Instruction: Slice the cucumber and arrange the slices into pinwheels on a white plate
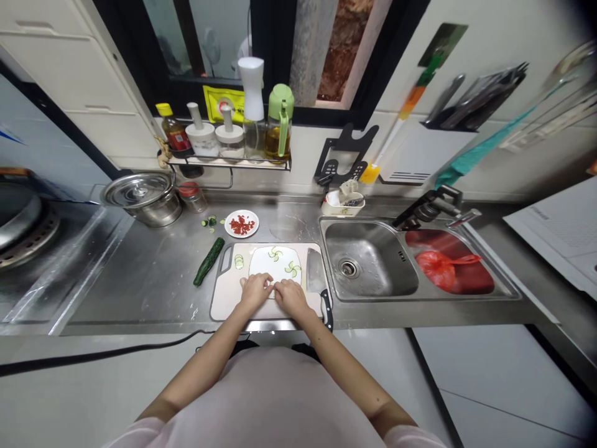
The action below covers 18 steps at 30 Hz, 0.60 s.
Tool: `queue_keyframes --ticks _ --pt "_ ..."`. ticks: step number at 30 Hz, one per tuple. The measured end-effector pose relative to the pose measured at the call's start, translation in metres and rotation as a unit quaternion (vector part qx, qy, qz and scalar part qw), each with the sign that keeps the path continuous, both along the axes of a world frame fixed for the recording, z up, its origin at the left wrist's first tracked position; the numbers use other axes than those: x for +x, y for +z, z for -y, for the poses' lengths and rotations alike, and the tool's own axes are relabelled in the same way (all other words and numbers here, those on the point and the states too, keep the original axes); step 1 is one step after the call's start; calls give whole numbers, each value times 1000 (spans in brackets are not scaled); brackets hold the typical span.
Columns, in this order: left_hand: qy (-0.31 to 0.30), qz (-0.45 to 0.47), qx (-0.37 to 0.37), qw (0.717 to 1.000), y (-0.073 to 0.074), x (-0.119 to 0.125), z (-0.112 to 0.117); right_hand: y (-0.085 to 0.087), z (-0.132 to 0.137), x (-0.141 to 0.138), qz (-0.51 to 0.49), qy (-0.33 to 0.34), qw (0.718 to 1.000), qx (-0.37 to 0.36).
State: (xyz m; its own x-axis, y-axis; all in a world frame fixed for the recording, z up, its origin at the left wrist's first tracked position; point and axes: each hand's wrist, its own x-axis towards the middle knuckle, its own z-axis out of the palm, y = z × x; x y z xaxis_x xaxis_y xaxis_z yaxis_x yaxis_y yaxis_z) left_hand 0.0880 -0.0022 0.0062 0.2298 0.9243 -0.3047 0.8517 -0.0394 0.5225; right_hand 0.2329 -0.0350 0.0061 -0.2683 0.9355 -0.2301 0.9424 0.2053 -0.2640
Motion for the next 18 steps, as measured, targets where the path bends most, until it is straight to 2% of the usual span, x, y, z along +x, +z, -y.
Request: queue_keyframes --ticks 18 --pt "9 1 9 1000 -6 0 1 1 -2 -2 20 4 1000 6"
